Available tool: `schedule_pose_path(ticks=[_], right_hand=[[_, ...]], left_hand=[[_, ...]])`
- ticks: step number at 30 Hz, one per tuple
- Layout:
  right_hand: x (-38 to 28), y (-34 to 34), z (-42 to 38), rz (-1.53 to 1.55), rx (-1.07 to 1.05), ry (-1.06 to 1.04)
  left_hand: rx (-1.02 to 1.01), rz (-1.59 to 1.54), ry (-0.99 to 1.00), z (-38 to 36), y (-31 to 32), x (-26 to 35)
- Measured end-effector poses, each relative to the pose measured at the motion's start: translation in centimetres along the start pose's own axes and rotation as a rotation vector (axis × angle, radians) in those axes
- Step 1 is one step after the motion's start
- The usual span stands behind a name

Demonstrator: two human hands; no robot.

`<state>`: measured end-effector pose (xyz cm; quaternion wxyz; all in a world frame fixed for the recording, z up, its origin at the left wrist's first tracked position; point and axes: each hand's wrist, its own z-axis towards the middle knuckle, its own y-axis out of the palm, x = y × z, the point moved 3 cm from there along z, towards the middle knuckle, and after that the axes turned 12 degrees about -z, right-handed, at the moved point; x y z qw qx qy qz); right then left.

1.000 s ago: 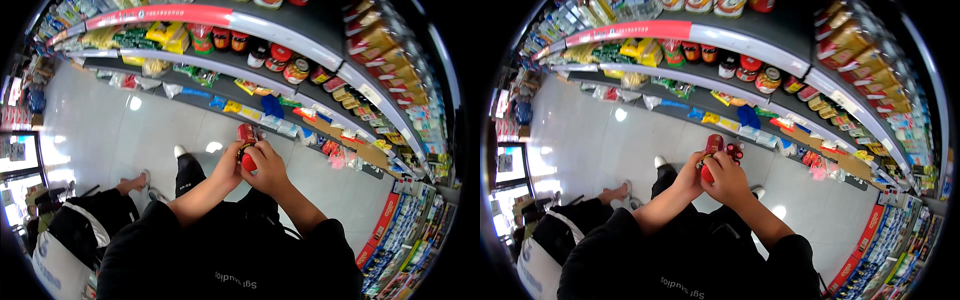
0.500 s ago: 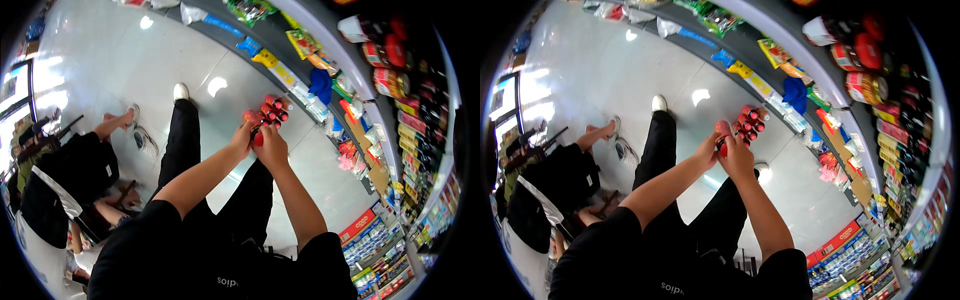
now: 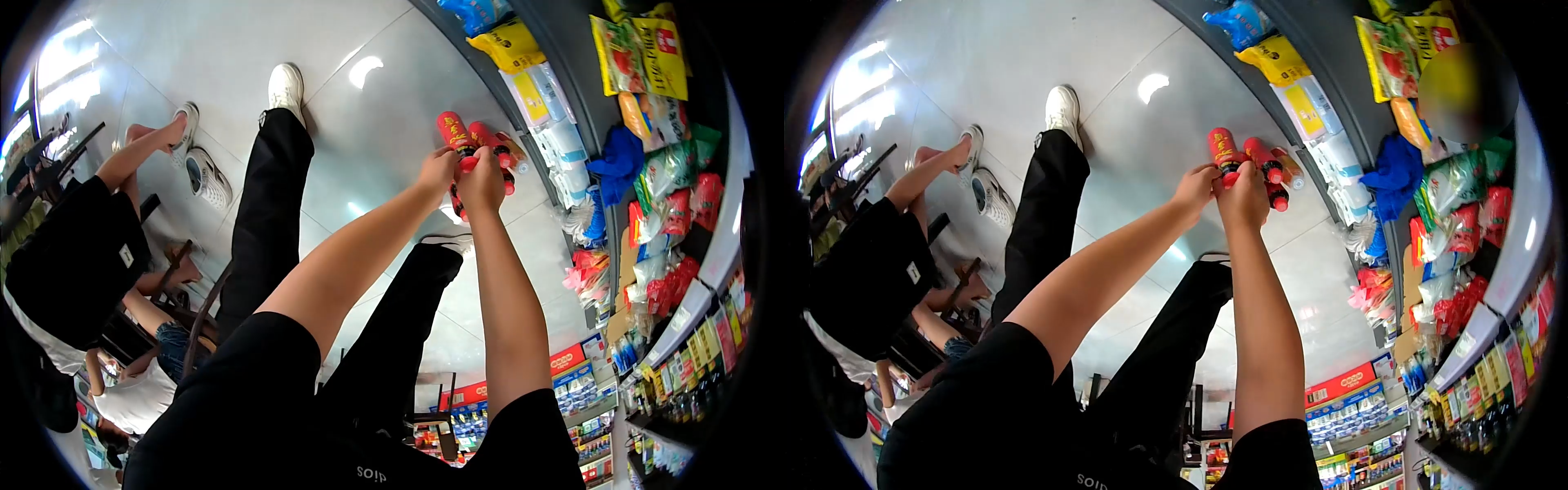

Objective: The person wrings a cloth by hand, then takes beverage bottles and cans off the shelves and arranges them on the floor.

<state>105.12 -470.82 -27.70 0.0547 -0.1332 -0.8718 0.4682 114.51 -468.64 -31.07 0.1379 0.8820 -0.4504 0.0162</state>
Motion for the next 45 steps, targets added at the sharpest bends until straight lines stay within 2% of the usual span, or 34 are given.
schedule_pose_path(ticks=[2,4,6,10,15,22,26,28,30,32,34,36,38,40,41,42,44,45], right_hand=[[0.4,1.8,1.7,-0.036,0.002,-0.008],[0.6,3.3,3.2,-0.067,-0.001,-0.007],[1.1,4.2,4.4,-0.113,-0.047,0.058],[1.7,4.9,5.9,-0.14,-0.008,0.05],[1.9,5.1,6.7,-0.15,-0.035,0.127],[3.2,4.8,7.0,-0.125,-0.004,0.082],[2.5,2.7,3.5,-0.104,0.189,-0.018],[1.9,1.4,1.4,0.087,-0.036,-0.061],[1.9,2.1,-0.3,0.187,-0.111,-0.161],[1.2,0.7,-2.4,0.239,-0.204,-0.222],[1.5,1.1,-4.0,0.216,-0.271,-0.238],[0.5,-2.6,-6.3,0.137,-0.41,-0.168],[-0.3,-5.8,-8.3,0.109,-0.413,-0.187],[-0.3,-7.5,-10.0,0.17,-0.327,-0.242],[-0.4,-9.0,-11.0,0.204,-0.324,-0.219],[-0.4,-10.5,-12.1,0.241,-0.318,-0.198],[0.8,-10.6,-13.6,0.343,-0.267,-0.202],[1.2,-11.7,-14.6,0.338,-0.167,-0.272]], left_hand=[[-0.102,-0.006,0.027,2.6,0.1,-0.6],[-0.05,-0.045,0.011,4.1,0.1,-0.7],[-0.153,0.063,-0.041,6.0,0.1,-0.8],[-0.169,0.006,-0.064,7.6,1.2,-1.1],[-0.204,0.062,-0.114,8.3,1.5,-1.6],[-0.202,0.224,-0.101,6.7,2.2,-1.6],[-0.332,0.335,0.022,6.1,1.6,-2.8],[-0.275,0.562,0.041,3.9,1.2,-2.5],[-0.185,0.575,0.016,1.5,0.6,-2.1],[-0.138,0.794,-0.039,-0.6,-0.5,-1.6],[-0.143,1.036,-0.006,-3.1,-1.3,-0.6],[-0.245,1.329,0.215,-9.2,-0.4,2.2],[-0.371,1.49,0.311,-11.6,-0.7,2.7],[-0.509,1.754,0.57,-11.6,-1.9,1.6],[-0.612,1.891,0.639,-12.9,-1.7,2.1],[-0.601,1.855,0.67,-14.3,-1.7,2.7],[-0.433,1.582,0.47,-12.5,-3.7,1.8],[-0.49,1.718,0.465,-16.2,-2.0,3.4]])
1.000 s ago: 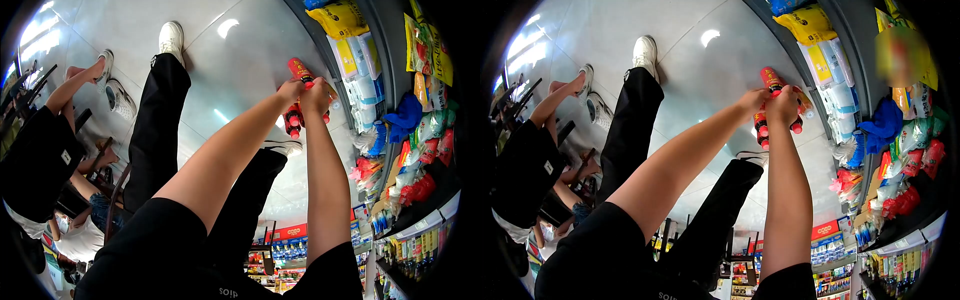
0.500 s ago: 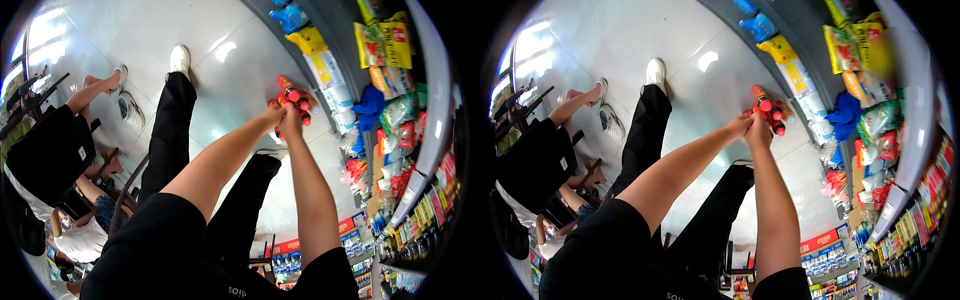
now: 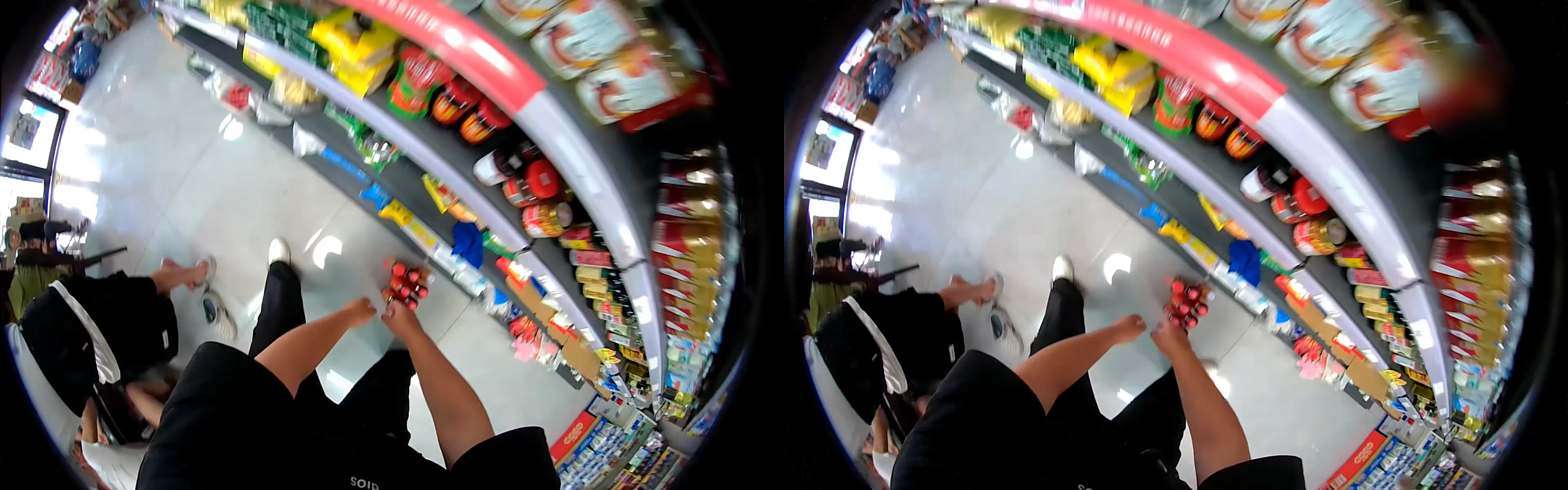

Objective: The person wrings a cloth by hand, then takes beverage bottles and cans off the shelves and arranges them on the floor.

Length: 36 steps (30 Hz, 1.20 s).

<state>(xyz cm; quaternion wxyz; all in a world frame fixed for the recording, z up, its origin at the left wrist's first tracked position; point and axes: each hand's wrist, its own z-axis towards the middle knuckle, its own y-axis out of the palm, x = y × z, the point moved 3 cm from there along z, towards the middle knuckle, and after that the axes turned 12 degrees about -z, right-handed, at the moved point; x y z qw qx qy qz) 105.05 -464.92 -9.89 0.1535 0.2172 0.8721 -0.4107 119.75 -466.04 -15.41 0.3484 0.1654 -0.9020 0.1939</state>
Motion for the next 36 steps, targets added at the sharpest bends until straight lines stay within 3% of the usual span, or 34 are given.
schedule_pose_path(ticks=[1,2,3,4,5,6,7,9,11,14,18,20,22,23,24,26,29,32,34,36], right_hand=[[-0.2,-1.0,-1.4,-0.028,0.084,-0.081],[0.7,-1.1,-2.6,-0.039,0.06,-0.041],[1.5,-1.5,-3.6,-0.048,0.038,-0.001],[1.3,-2.8,-4.6,-0.066,0.001,-0.012],[1.2,-4.2,-6.0,-0.085,-0.037,-0.018],[1.2,-5.8,-7.7,-0.101,0.002,0.009],[1.6,-6.9,-9.2,-0.117,0.04,0.039],[5.5,-6.6,-10.3,-0.151,0.079,0.043],[7.2,-7.8,-12.2,-0.149,0.114,0.068],[9.8,-9.0,-14.2,-0.117,0.13,0.089],[12.4,-10.6,-15.4,0.114,0.159,0.157],[12.2,-12.8,-16.0,0.191,0.347,0.177],[12.3,-14.4,-14.8,0.277,0.508,0.062],[11.5,-15.8,-14.7,0.254,0.513,0.05],[9.8,-18.1,-15.1,0.233,0.514,0.039],[5.9,-21.5,-16.2,0.649,0.579,-0.007],[2.2,-26.7,-15.9,0.634,0.647,-0.151],[-3.7,-33.2,-18.5,0.602,0.76,-0.344],[-6.9,-37.2,-20.0,0.698,0.752,-0.386],[-9.0,-41.2,-20.7,0.607,0.807,-0.363]], left_hand=[[-0.071,0.119,0.035,-2.4,-2.2,3.2],[-0.012,0.407,0.293,-2.0,-1.0,1.8],[0.007,0.48,0.408,-3.4,-1.9,3.3],[0.068,0.567,0.601,-3.4,-1.6,2.2],[0.056,0.603,0.62,-1.6,-0.4,-0.4],[0.029,0.631,0.503,-2.9,-1.3,0.9],[0.065,-0.119,0.022,-4.3,-2.5,1.2],[-0.007,-0.544,-0.255,-6.9,-3.3,2.4],[0.068,-0.852,-0.394,-8.8,-3.8,3.8],[0.108,-0.934,-0.412,-8.4,-4.5,4.5],[0.092,-0.972,-0.159,-8.4,-6.5,10.4],[0.13,-0.897,0.001,-7.9,-8.3,14.6],[0.14,-0.857,0.131,-7.6,-9.8,18.4],[0.151,-0.852,0.192,-8.2,-10.6,21.0],[0.157,-0.842,0.275,-8.5,-11.4,23.0],[0.161,-0.827,0.426,-10.1,-12.9,27.2],[0.131,-0.616,0.632,-11.9,-16.0,33.4],[0.19,-0.631,0.958,-14.5,-18.6,39.9],[0.221,-0.572,1.087,-15.7,-20.9,44.2],[0.25,-0.551,1.183,-16.8,-22.9,48.2]])
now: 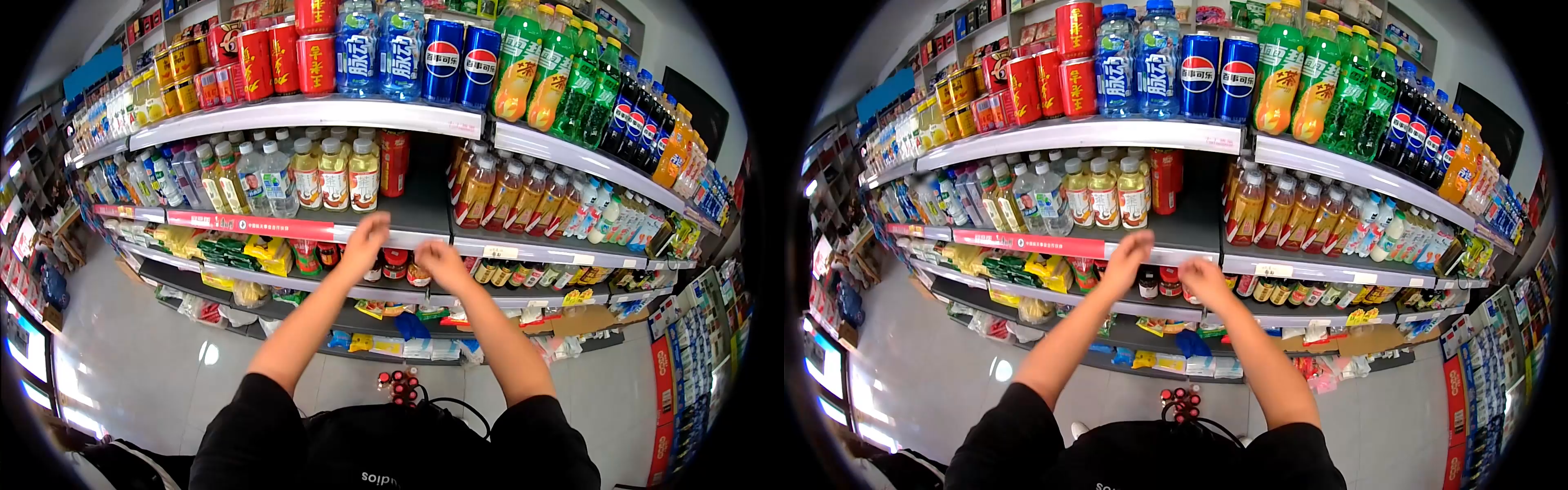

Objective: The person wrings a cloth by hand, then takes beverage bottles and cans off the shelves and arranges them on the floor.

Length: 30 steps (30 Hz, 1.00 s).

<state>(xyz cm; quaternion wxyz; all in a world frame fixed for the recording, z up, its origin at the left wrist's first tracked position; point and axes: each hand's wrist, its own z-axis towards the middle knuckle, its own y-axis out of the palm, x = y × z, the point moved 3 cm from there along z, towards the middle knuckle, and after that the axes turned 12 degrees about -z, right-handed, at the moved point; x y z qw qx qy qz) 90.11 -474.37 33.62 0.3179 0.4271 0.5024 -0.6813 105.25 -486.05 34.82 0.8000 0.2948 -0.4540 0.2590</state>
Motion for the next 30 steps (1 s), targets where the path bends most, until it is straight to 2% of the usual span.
schedule_pose_path(ticks=[1,4,6,7,8,10,12,13,15,16,17,19,20,22,26,30], right_hand=[[-0.6,-0.2,2.0,0.093,0.068,-0.13],[-4.9,-2.0,6.1,0.075,0.225,-0.162],[-7.0,-3.1,8.6,0.011,0.267,-0.08],[-8.3,-3.8,9.2,-0.053,0.208,0.009],[-8.9,-4.3,10.3,-0.121,0.274,-0.008],[-9.2,-4.9,13.0,-0.192,0.335,-0.025],[-9.7,-5.4,15.4,-0.468,0.446,-0.179],[-10.7,-5.5,15.7,-0.47,0.442,-0.179],[-13.0,-5.1,16.2,-0.482,0.272,-0.214],[-13.7,-4.8,16.2,-0.497,0.307,-0.187],[-14.4,-4.7,16.4,-0.498,0.303,-0.188],[-14.9,-4.3,17.3,-0.599,0.151,-0.122],[-14.4,-4.1,18.1,-0.597,0.152,-0.115],[-13.7,-3.9,19.5,-0.776,0.337,-0.229],[-13.9,-4.6,20.8,-0.848,0.338,-0.315],[-14.4,-4.6,20.8,-0.933,0.322,-0.309]], left_hand=[[-0.002,-0.024,0.069,1.8,0.4,1.3],[0.057,0.16,0.22,6.8,0.6,4.3],[0.083,0.22,0.269,10.0,0.3,5.2],[0.094,0.309,0.307,11.7,0.0,5.2],[0.105,0.398,0.346,12.9,-0.2,5.1],[0.078,0.504,0.318,13.6,0.5,7.5],[0.066,0.63,0.335,14.8,0.7,8.4],[0.071,0.629,0.333,14.8,1.1,9.4],[0.029,0.851,0.135,15.5,2.0,10.6],[0.05,0.951,0.174,16.5,2.0,10.1],[0.053,0.95,0.172,17.5,2.1,9.4],[0.097,0.935,0.238,18.9,2.6,9.1],[0.091,0.934,0.233,19.4,2.6,8.8],[0.075,0.9,0.243,20.2,2.9,8.4],[0.013,0.918,0.373,22.6,2.5,7.1],[0.013,0.862,0.35,22.6,2.5,7.2]])
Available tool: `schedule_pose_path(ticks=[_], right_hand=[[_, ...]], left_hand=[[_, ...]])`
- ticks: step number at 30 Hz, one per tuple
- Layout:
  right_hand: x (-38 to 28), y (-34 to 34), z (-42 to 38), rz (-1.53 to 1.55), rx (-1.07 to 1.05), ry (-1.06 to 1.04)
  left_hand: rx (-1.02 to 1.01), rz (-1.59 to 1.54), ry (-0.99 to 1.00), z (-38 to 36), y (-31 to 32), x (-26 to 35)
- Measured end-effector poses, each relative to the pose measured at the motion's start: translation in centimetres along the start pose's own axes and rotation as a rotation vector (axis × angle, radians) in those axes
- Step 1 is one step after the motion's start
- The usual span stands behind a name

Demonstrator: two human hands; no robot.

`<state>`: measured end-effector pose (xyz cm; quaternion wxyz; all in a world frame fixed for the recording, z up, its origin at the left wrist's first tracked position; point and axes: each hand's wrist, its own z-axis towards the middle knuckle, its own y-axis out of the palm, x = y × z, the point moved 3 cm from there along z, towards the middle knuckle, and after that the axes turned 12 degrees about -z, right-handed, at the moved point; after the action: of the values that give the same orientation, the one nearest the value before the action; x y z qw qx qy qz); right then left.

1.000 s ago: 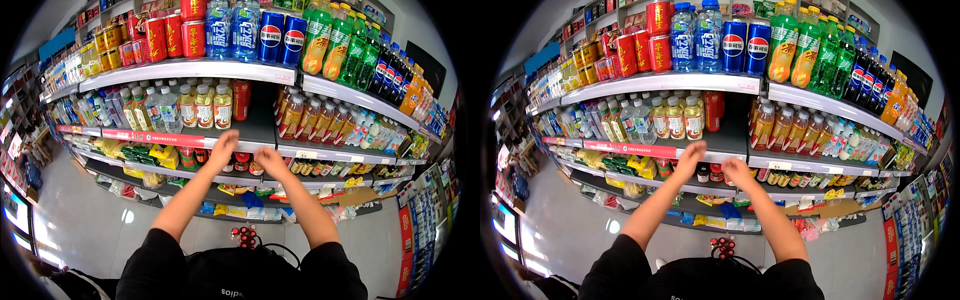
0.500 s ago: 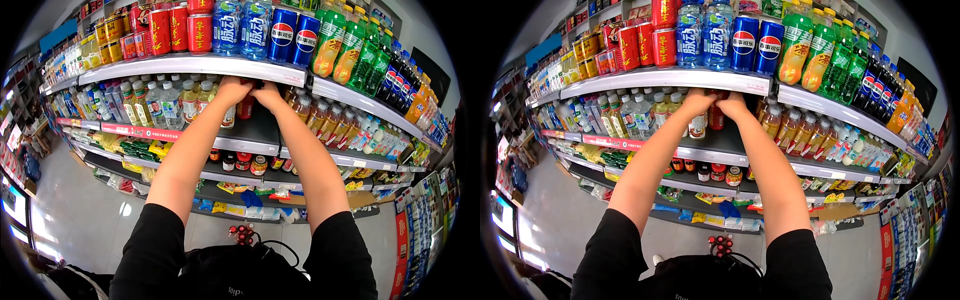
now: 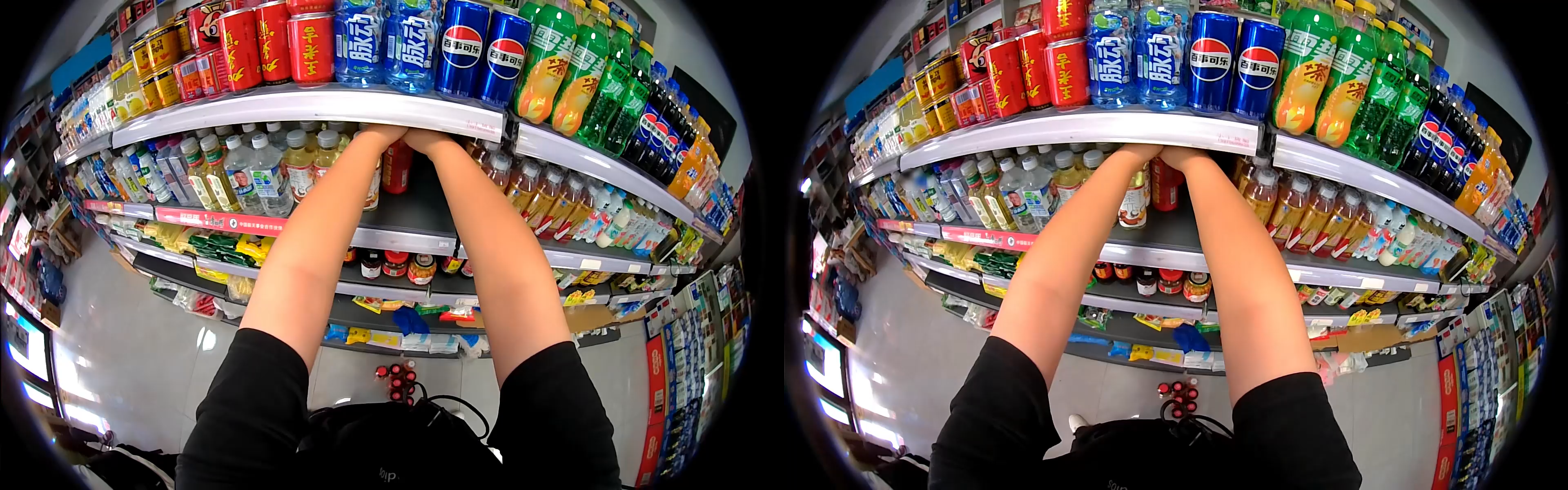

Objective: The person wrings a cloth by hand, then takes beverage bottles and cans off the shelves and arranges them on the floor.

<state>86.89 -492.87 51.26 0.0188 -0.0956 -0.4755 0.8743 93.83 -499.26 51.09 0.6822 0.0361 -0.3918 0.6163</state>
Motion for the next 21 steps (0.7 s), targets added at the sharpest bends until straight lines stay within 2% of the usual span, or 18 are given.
schedule_pose_path(ticks=[3,5,6,7,9,10,11,13,14,18,20,21], right_hand=[[1.0,2.1,0.8,0.004,0.023,-0.029],[2.1,3.1,1.2,0.024,0.256,-0.093],[2.0,2.6,0.7,0.028,0.238,-0.068],[2.0,2.4,0.1,0.02,0.276,-0.044],[1.9,1.8,-1.5,-0.019,0.19,0.047],[1.3,0.7,-2.6,-0.006,0.12,0.056],[0.7,-0.5,-4.0,-0.005,0.116,0.064],[-0.6,-2.3,-6.4,-0.034,-0.044,0.023],[-0.2,-1.3,-7.3,-0.066,0.133,-0.05],[-1.0,-2.0,-10.4,0.024,0.182,-0.034],[-1.3,-2.4,-11.5,0.05,0.413,-0.191],[-1.3,-2.5,-12.1,0.053,0.412,-0.167]], left_hand=[[-0.005,-0.08,-0.053,-0.5,0.0,0.2],[-0.003,-0.151,-0.119,-1.1,-0.3,1.4],[-0.007,-0.169,-0.202,-1.8,-0.8,2.8],[0.009,-0.18,-0.196,-2.3,-0.7,3.4],[0.038,-0.107,-0.01,-2.9,-0.4,3.8],[-0.014,-0.202,-0.112,-3.8,-0.3,2.9],[-0.022,-0.205,-0.116,-4.6,-0.3,2.5],[-0.123,-0.312,-0.278,-5.8,0.1,1.7],[-0.121,-0.397,-0.371,-6.4,0.7,0.7],[-0.086,-0.602,-0.349,-9.8,-0.6,4.5],[-0.092,-0.633,-0.281,-10.9,-0.8,5.8],[-0.088,-0.665,-0.222,-11.4,-0.9,6.2]])
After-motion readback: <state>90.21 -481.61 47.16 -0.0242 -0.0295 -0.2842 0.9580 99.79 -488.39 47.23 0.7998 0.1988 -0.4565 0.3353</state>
